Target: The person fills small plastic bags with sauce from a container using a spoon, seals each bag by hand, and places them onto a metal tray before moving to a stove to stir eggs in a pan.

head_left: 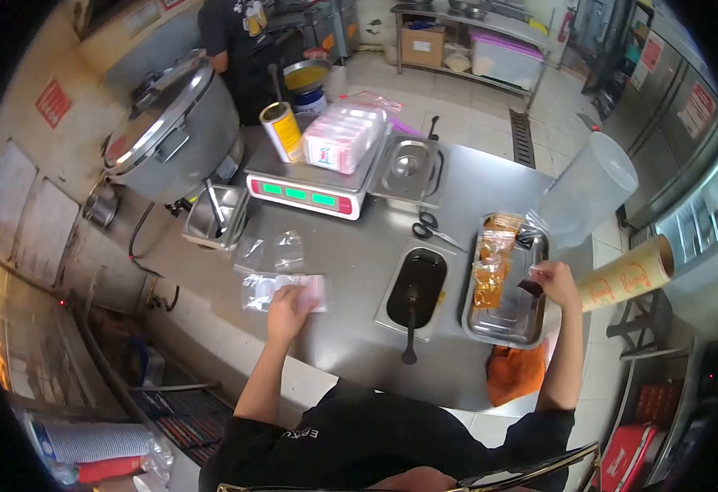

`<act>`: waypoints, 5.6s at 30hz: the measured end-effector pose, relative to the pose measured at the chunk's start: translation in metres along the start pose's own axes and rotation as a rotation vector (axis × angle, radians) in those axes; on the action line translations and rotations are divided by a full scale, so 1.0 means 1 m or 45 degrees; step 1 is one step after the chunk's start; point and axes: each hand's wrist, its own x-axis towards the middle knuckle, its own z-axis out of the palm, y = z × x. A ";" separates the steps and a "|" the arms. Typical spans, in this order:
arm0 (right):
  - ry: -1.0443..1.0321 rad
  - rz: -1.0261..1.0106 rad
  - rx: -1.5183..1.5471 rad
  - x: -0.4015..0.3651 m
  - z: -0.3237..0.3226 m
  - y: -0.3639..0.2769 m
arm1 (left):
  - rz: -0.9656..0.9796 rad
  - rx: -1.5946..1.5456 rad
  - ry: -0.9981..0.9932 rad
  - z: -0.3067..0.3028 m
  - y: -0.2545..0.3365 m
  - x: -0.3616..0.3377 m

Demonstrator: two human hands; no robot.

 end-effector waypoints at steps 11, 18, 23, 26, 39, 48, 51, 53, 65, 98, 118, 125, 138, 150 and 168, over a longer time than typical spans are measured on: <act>0.623 -0.278 0.162 -0.024 0.008 -0.140 | -0.045 0.157 0.019 0.020 -0.008 0.012; 0.276 -0.456 0.819 -0.078 0.080 -0.268 | 0.324 -0.675 0.218 -0.058 0.105 0.031; 0.061 -0.266 1.051 -0.087 0.103 -0.295 | 0.753 -0.872 -0.023 -0.069 0.150 0.029; 0.205 -0.246 1.139 -0.091 0.108 -0.282 | 0.844 -0.843 -0.020 -0.073 0.159 0.029; 0.174 -0.286 0.823 -0.118 0.084 -0.288 | 0.332 -1.257 -0.808 -0.071 0.160 0.019; 0.211 -0.453 0.275 -0.127 0.083 -0.294 | 0.577 -0.949 -0.712 -0.072 0.181 0.009; 0.409 -0.409 0.018 -0.129 0.106 -0.294 | 0.454 -0.850 -0.612 -0.077 0.186 0.006; 0.650 -0.431 0.017 -0.124 0.120 -0.290 | 0.459 -0.655 -0.495 -0.079 0.185 0.007; 0.654 -0.425 0.105 -0.117 0.105 -0.285 | 0.182 -1.074 -0.470 -0.057 0.173 0.005; 0.313 -0.571 0.185 -0.100 0.051 -0.280 | 0.342 -0.656 -0.226 -0.067 0.110 0.043; 0.232 -0.706 -0.166 -0.097 0.121 -0.220 | 0.244 -1.180 -0.848 -0.033 0.091 0.018; 0.488 -0.764 -0.057 -0.086 0.106 -0.218 | 0.119 -1.385 -0.839 -0.020 0.080 0.014; 0.797 0.217 1.460 -0.102 0.143 -0.170 | 0.112 -1.248 -0.714 -0.020 0.082 0.019; 1.050 0.411 1.878 -0.095 0.140 -0.140 | 0.045 -1.299 -0.657 -0.025 0.084 0.025; 1.263 0.477 1.916 -0.105 0.098 -0.117 | 0.415 -1.185 -0.579 0.009 0.128 0.051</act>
